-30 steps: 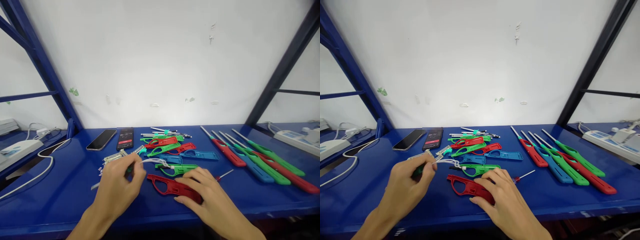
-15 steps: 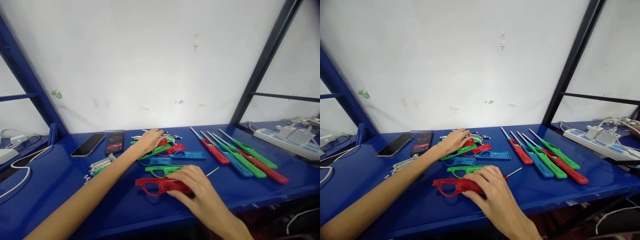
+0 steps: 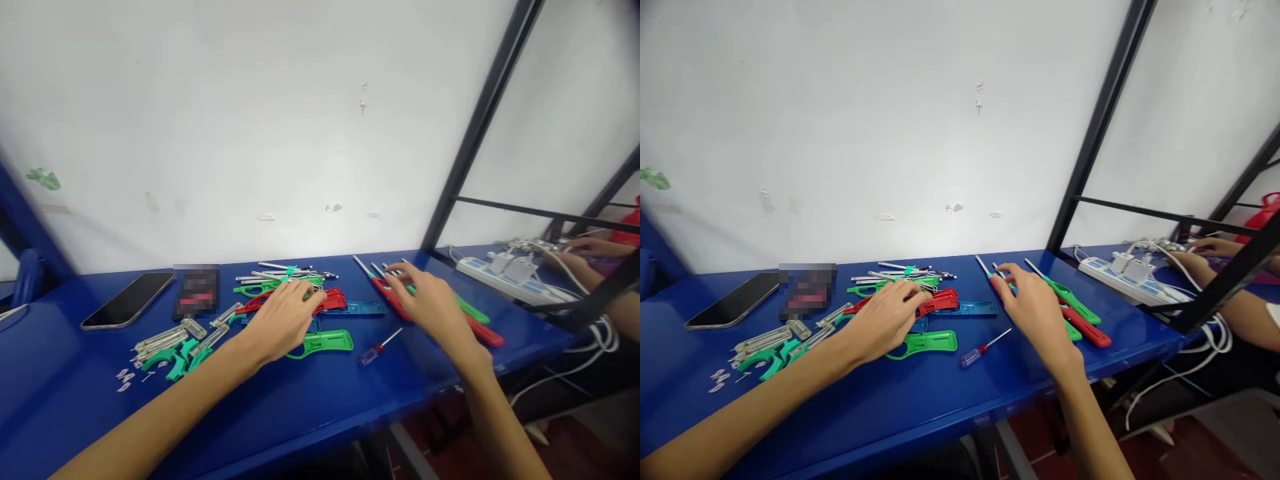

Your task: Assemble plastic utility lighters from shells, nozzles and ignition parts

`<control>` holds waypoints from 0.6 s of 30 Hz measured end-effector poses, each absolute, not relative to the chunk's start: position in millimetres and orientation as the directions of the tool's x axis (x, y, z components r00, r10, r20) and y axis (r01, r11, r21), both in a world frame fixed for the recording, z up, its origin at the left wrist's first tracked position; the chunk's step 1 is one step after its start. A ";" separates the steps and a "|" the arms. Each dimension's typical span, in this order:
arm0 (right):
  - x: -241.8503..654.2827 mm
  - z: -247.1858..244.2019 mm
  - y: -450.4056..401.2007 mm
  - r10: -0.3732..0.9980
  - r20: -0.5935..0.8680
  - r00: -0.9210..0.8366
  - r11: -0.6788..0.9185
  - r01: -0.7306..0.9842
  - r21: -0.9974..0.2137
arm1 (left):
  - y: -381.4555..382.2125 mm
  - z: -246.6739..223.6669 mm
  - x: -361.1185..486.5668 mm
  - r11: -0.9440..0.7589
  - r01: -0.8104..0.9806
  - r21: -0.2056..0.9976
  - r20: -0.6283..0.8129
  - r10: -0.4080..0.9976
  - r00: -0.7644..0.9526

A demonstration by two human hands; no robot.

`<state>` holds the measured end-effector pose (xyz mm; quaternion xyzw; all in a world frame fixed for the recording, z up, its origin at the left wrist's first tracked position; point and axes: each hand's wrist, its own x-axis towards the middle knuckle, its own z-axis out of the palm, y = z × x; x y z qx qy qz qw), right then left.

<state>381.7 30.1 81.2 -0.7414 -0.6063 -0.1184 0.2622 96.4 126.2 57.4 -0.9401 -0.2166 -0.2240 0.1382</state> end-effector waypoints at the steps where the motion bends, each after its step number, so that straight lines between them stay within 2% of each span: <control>1: 393.3 80.6 25.1 0.824 0.468 0.319 -0.227 0.943 -0.242 | 120.0 53.0 99.4 -0.882 0.435 -0.182 0.475 0.308 0.824; 3: 410.2 76.1 19.9 0.813 0.399 0.425 -0.365 0.905 -0.220 | 109.4 45.1 104.3 -0.903 0.368 -0.221 0.464 0.234 0.854; 5: 416.8 69.1 21.8 0.824 0.320 0.468 -0.430 0.884 -0.185 | 101.6 39.4 107.0 -0.916 0.307 -0.256 0.454 0.167 0.876; 10: 404.9 55.0 44.8 0.872 0.167 0.460 -0.447 0.888 -0.111 | 94.4 35.2 107.2 -0.921 0.223 -0.318 0.451 0.059 0.890; 14: 401.5 52.7 61.6 0.874 0.166 0.457 -0.445 0.889 -0.105 | 93.2 34.7 106.3 -0.907 0.228 -0.354 0.486 0.030 0.873; 18: 410.5 61.9 61.5 0.865 0.232 0.446 -0.417 0.894 -0.164 | 93.0 32.5 105.0 -0.884 0.256 -0.391 0.530 0.011 0.848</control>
